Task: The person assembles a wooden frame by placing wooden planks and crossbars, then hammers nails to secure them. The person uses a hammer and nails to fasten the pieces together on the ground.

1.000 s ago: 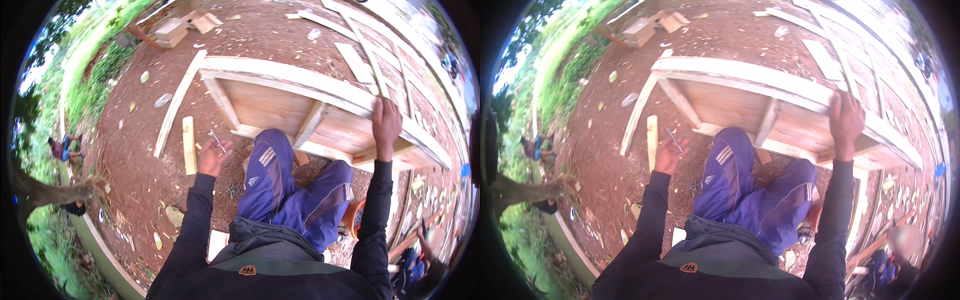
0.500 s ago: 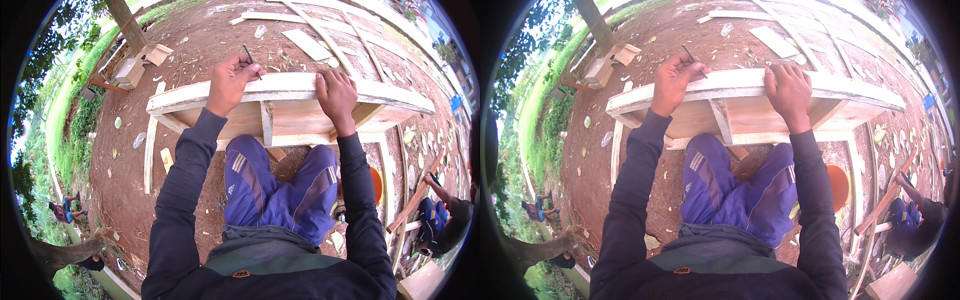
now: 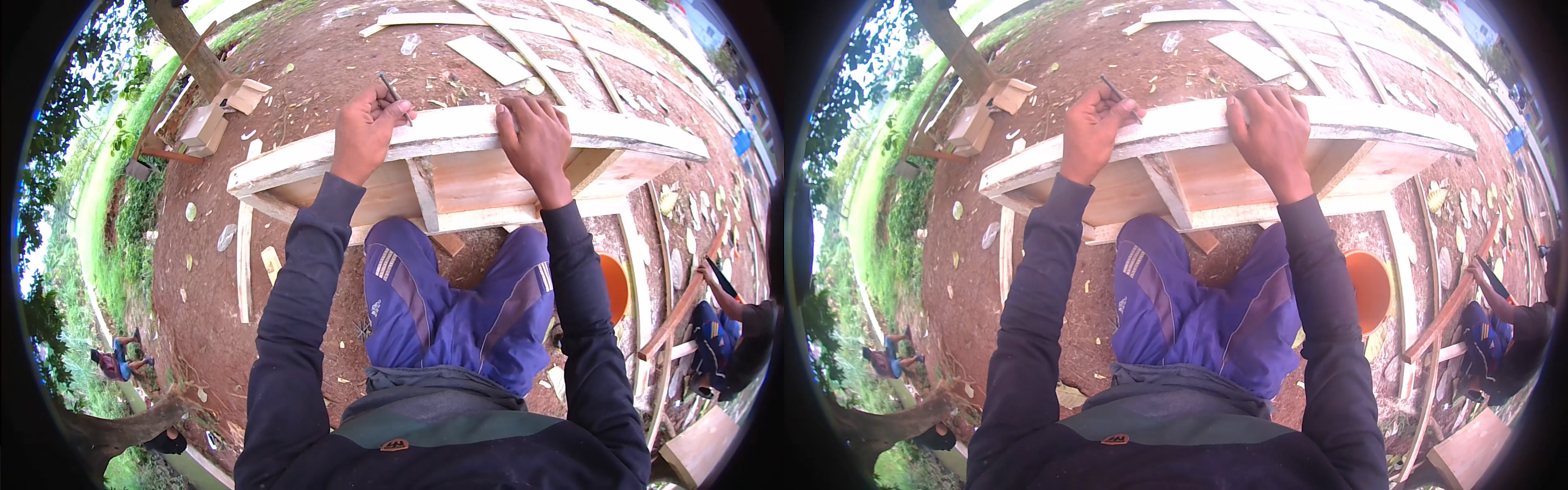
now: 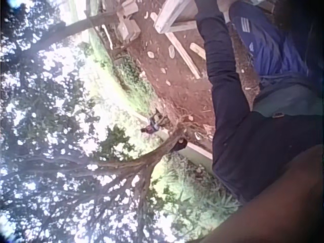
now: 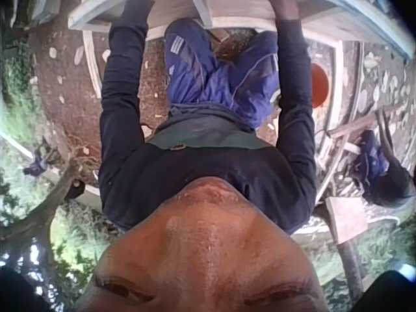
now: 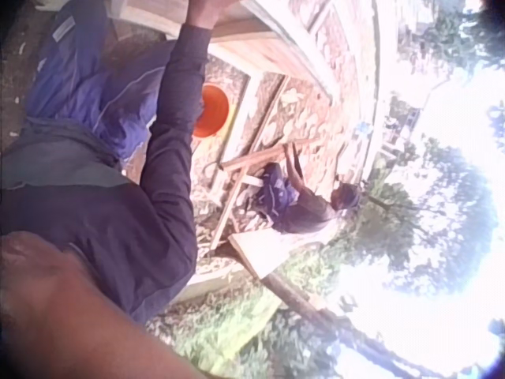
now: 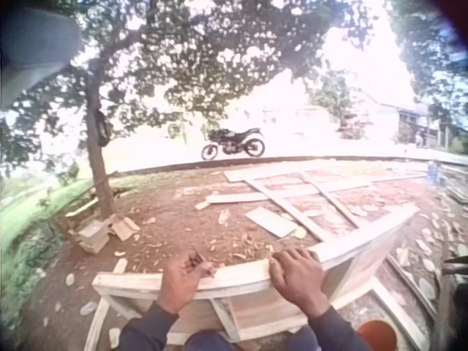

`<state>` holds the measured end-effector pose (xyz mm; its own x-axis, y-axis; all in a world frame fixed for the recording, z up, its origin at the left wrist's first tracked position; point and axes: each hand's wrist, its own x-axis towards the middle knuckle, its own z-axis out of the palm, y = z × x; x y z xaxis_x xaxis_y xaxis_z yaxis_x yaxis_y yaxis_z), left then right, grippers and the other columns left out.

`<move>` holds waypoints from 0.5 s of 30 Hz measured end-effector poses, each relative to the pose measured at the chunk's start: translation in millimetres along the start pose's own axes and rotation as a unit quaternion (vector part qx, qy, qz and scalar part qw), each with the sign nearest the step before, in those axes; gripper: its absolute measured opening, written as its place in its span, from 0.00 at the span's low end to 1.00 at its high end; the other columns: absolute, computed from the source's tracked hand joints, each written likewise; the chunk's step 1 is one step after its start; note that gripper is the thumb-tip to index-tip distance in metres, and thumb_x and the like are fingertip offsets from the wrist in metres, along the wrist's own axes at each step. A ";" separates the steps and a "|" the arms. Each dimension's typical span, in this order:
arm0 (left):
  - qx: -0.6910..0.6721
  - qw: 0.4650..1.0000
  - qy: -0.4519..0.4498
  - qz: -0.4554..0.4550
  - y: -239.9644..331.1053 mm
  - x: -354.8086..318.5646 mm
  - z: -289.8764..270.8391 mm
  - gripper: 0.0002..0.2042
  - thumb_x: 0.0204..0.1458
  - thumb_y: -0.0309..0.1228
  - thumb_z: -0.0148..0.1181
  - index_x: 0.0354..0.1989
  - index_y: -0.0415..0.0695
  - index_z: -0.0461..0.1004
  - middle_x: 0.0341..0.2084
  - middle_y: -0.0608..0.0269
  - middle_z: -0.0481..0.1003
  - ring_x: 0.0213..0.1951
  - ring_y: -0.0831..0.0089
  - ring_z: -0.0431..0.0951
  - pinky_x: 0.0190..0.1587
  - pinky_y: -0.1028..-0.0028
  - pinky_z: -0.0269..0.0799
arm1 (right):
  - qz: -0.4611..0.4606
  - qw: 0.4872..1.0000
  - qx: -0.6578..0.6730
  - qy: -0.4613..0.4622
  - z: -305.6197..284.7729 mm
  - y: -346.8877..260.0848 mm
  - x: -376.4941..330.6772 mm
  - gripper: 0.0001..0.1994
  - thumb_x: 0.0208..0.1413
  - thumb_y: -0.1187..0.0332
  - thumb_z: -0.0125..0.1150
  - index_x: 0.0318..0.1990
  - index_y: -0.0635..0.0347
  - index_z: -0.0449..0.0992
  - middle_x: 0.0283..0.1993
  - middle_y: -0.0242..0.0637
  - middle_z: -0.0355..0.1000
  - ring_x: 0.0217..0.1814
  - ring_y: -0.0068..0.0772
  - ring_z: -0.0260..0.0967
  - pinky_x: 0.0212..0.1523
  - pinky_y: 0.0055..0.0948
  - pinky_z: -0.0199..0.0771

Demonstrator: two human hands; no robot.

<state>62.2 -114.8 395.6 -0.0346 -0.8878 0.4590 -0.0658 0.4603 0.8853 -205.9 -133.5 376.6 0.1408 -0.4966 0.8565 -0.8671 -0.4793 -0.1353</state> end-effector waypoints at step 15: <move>0.061 0.997 0.006 0.038 -10.4 19.2 -2.6 0.05 0.65 0.24 0.60 0.41 0.34 0.72 0.33 0.56 0.80 0.39 0.73 0.84 0.43 0.76 0.83 | 0.328 0.924 0.185 -0.066 -128.8 -3.3 -250.5 0.09 0.64 0.76 0.55 0.49 0.69 0.76 0.50 0.51 0.76 0.53 0.47 0.76 0.54 0.40 0.75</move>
<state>64.8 -136.6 395.4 -0.0313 -0.8502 0.5255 -0.1841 0.5217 0.8330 -299.8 85.7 226.6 -0.2795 -0.8401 0.4648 -0.5673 -0.2461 -0.7859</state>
